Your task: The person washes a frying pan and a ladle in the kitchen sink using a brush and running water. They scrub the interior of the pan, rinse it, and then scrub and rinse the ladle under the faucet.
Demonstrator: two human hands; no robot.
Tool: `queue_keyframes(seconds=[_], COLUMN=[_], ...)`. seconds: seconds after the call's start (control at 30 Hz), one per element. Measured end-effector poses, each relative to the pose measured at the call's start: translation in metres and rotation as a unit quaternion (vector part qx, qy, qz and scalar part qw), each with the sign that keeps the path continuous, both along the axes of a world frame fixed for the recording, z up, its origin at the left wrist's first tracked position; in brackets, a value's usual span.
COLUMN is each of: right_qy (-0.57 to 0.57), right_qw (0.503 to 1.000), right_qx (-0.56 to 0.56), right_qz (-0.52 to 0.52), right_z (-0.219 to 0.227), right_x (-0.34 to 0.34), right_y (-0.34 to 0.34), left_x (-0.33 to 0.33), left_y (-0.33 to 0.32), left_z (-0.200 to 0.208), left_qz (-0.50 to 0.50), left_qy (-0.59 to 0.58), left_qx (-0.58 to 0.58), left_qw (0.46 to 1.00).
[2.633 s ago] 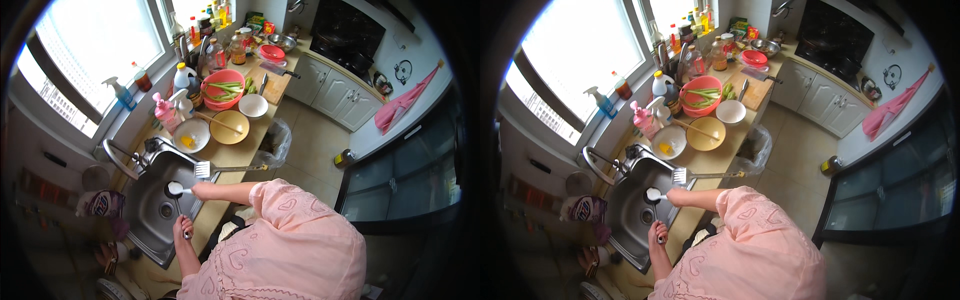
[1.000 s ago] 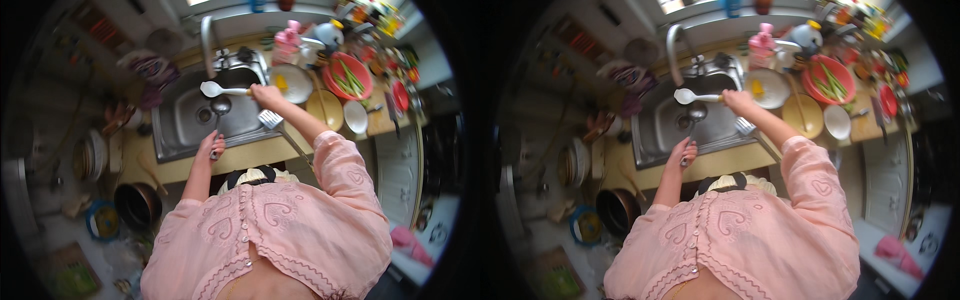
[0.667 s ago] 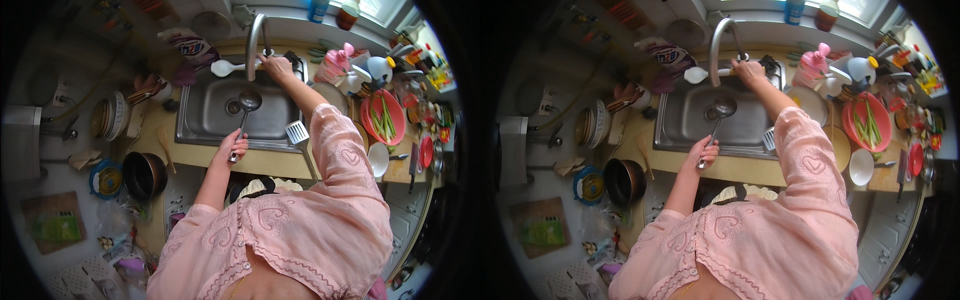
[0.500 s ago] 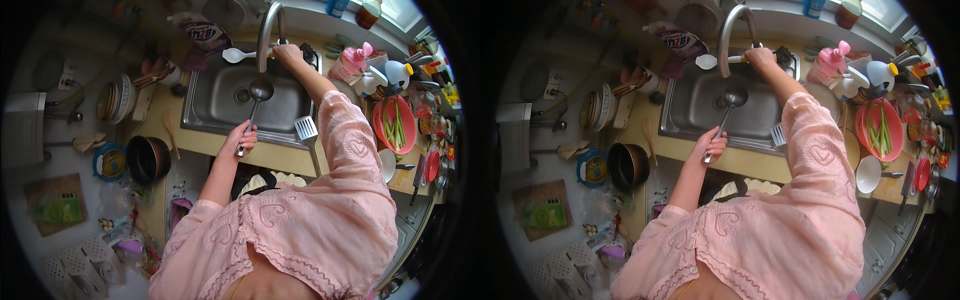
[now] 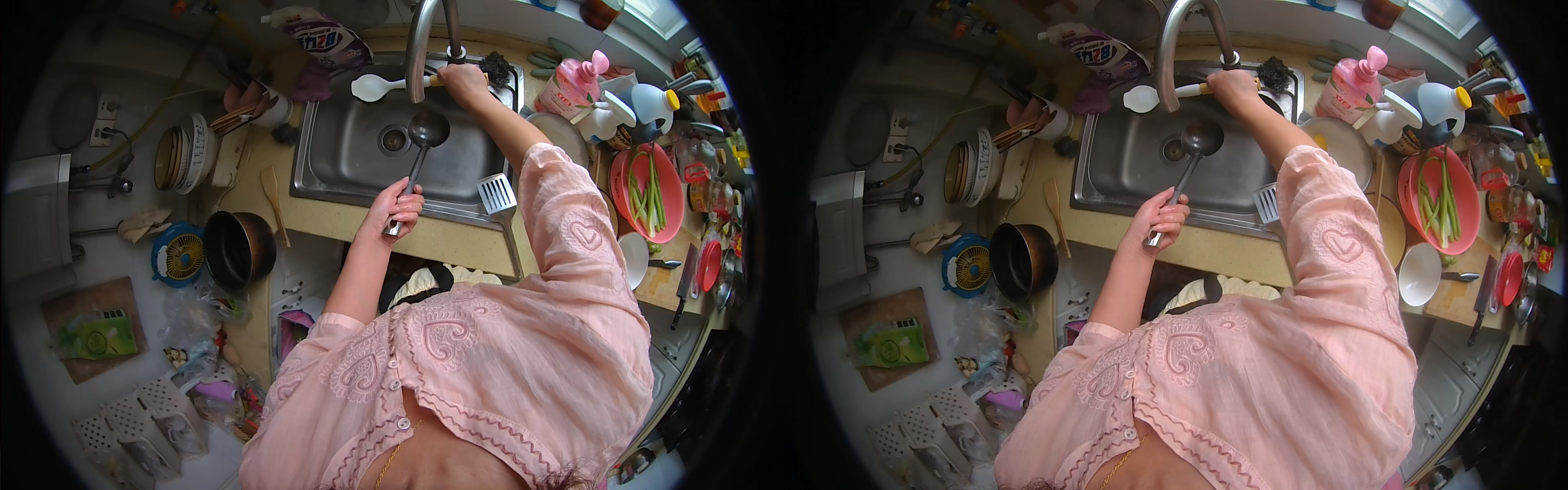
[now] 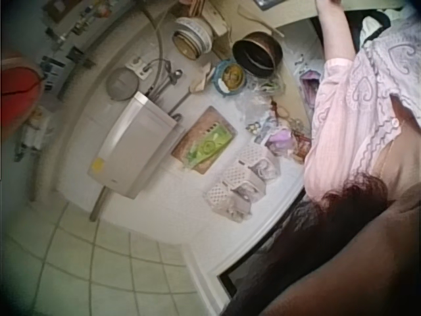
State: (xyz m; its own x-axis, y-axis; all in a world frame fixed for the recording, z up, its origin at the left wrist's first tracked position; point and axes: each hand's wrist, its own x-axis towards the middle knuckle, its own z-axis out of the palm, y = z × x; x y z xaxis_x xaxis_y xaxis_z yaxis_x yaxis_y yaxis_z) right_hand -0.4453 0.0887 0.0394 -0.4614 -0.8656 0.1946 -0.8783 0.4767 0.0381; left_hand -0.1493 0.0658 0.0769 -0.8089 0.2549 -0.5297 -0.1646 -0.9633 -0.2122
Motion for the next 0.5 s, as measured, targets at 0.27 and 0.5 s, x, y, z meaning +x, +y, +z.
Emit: queue_keyframes(seconds=[0.27,0.5], right_qy=[0.019,0.036], right_qw=[1.0,0.999], right_qx=[-0.001,-0.008], right_qz=[-0.01,-0.012], right_z=[-0.001,-0.004], right_x=[0.01,0.01], right_y=[0.002,-0.001], left_x=[-0.001,-0.001], left_y=[-0.004,-0.006], left_z=[0.001,0.001], left_qz=[-0.012,-0.003], left_qy=[-0.009,-0.028], left_qx=[-0.01,0.004], left_qw=[1.0,1.0])
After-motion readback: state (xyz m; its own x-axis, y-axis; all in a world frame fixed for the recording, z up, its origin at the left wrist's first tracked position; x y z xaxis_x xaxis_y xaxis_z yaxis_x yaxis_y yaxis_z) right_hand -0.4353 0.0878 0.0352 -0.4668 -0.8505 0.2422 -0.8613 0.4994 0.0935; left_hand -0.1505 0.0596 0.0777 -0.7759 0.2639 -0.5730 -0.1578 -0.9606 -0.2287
